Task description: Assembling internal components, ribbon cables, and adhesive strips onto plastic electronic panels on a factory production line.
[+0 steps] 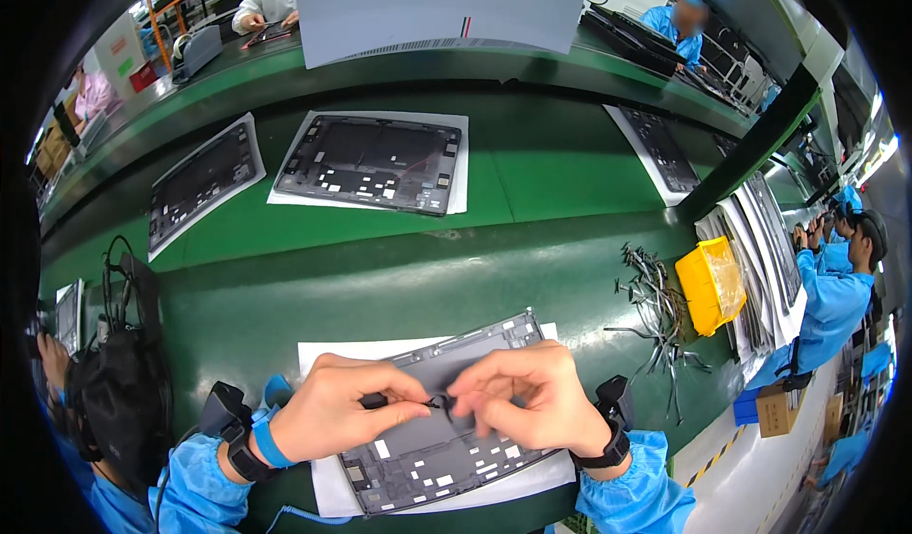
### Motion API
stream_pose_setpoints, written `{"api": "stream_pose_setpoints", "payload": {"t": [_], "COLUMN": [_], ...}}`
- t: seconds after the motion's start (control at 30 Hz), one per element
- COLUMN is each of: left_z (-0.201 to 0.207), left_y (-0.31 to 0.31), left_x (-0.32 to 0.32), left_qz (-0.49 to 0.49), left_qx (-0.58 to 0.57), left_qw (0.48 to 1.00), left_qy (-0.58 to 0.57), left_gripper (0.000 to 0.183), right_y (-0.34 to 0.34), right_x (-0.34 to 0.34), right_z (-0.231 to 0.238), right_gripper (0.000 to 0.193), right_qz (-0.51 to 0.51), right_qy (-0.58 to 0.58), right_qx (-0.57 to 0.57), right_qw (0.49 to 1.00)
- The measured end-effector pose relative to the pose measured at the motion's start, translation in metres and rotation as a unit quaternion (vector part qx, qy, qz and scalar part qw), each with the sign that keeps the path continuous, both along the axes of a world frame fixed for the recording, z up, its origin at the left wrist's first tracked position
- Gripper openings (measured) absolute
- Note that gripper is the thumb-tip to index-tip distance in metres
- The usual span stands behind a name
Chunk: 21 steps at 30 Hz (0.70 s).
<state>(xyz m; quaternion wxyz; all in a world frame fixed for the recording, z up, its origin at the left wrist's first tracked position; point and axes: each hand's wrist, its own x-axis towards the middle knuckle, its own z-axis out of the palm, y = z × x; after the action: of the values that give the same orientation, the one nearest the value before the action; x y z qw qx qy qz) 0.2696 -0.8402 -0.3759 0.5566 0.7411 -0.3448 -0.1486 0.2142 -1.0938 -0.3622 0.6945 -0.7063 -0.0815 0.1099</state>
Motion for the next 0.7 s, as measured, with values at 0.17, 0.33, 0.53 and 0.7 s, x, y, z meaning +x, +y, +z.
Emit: {"api": "stream_pose_setpoints", "payload": {"t": [0.17, 0.33, 0.53, 0.7], "left_z": [-0.016, -0.028, -0.043, -0.033], "left_y": [-0.009, -0.018, -0.023, -0.022], "left_x": [0.011, 0.017, 0.019, 0.023], "left_qz": [0.014, 0.046, 0.037, 0.057], "left_qx": [-0.029, -0.005, -0.02, 0.053], "left_qw": [0.998, 0.998, 0.976, 0.949], "left_qy": [-0.047, -0.047, -0.215, -0.305], "left_gripper": [0.012, 0.013, 0.024, 0.028], "right_y": [0.01, 0.001, -0.004, -0.014], "right_x": [0.023, 0.05, 0.05, 0.051], "right_z": [-0.012, -0.027, -0.039, -0.046], "right_gripper": [0.019, 0.01, 0.01, 0.015], "right_qz": [0.013, 0.03, 0.033, 0.013], "right_qy": [-0.179, -0.212, -0.221, -0.224], "right_qx": [-0.134, -0.218, -0.23, -0.239], "right_qw": [0.975, 0.952, 0.947, 0.945]}}
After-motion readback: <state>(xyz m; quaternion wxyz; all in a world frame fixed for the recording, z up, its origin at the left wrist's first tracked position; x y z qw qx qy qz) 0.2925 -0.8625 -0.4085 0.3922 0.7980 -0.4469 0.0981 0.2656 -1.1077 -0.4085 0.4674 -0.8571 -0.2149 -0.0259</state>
